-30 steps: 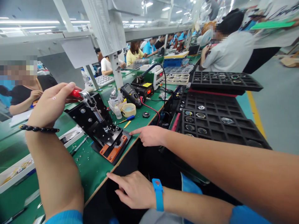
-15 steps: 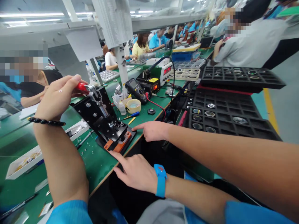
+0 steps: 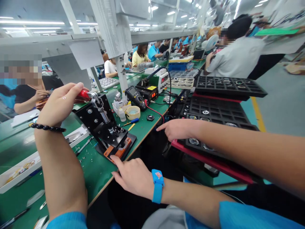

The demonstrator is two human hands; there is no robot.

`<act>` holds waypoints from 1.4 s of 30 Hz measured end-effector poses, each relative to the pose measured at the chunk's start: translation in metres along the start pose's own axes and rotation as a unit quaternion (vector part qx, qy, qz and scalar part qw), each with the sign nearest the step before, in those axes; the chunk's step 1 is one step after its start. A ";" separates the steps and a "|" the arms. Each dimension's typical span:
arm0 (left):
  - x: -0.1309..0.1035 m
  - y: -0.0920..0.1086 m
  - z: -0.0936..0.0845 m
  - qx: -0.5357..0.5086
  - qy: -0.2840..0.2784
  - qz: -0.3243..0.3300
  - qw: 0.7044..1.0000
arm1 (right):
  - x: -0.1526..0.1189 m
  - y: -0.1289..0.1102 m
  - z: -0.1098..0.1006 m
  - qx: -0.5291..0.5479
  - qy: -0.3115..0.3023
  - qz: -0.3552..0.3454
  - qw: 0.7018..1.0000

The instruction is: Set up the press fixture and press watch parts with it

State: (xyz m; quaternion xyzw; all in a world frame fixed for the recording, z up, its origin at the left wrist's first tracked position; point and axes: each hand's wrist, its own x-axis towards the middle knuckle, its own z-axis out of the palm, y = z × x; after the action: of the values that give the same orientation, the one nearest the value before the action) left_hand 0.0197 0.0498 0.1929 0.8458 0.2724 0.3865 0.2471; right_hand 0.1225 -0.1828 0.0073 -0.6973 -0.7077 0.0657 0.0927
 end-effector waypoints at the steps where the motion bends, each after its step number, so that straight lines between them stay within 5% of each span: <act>1: 0.000 0.001 0.000 0.005 0.001 0.000 1.000 | 0.001 -0.001 -0.002 -0.001 -0.006 0.004 1.000; 21: 0.000 0.000 0.001 0.012 0.006 0.012 1.000 | -0.001 0.001 -0.001 0.033 -0.027 0.012 0.999; 28: 0.000 0.004 -0.004 0.074 0.006 -0.004 0.997 | -0.006 0.012 0.006 0.126 0.028 -0.022 0.991; 31: 0.003 -0.006 -0.007 0.095 -0.005 -0.020 0.995 | -0.007 0.050 0.006 0.214 0.116 -0.016 0.970; 35: 0.005 -0.012 -0.009 0.098 -0.014 -0.046 0.994 | 0.010 0.142 -0.011 0.163 0.285 0.135 0.935; 38: 0.002 -0.004 -0.008 0.095 -0.019 -0.066 0.993 | 0.038 0.205 -0.026 0.141 0.300 0.172 0.928; 42: -0.003 0.007 -0.006 0.094 0.001 -0.082 0.992 | 0.067 0.242 -0.033 0.147 0.270 0.158 0.938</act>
State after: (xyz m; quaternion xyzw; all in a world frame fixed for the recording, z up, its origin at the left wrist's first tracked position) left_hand 0.0155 0.0442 0.1993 0.8397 0.3759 0.3387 0.1970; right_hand 0.3653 -0.1127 -0.0118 -0.7701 -0.5191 -0.0077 0.3707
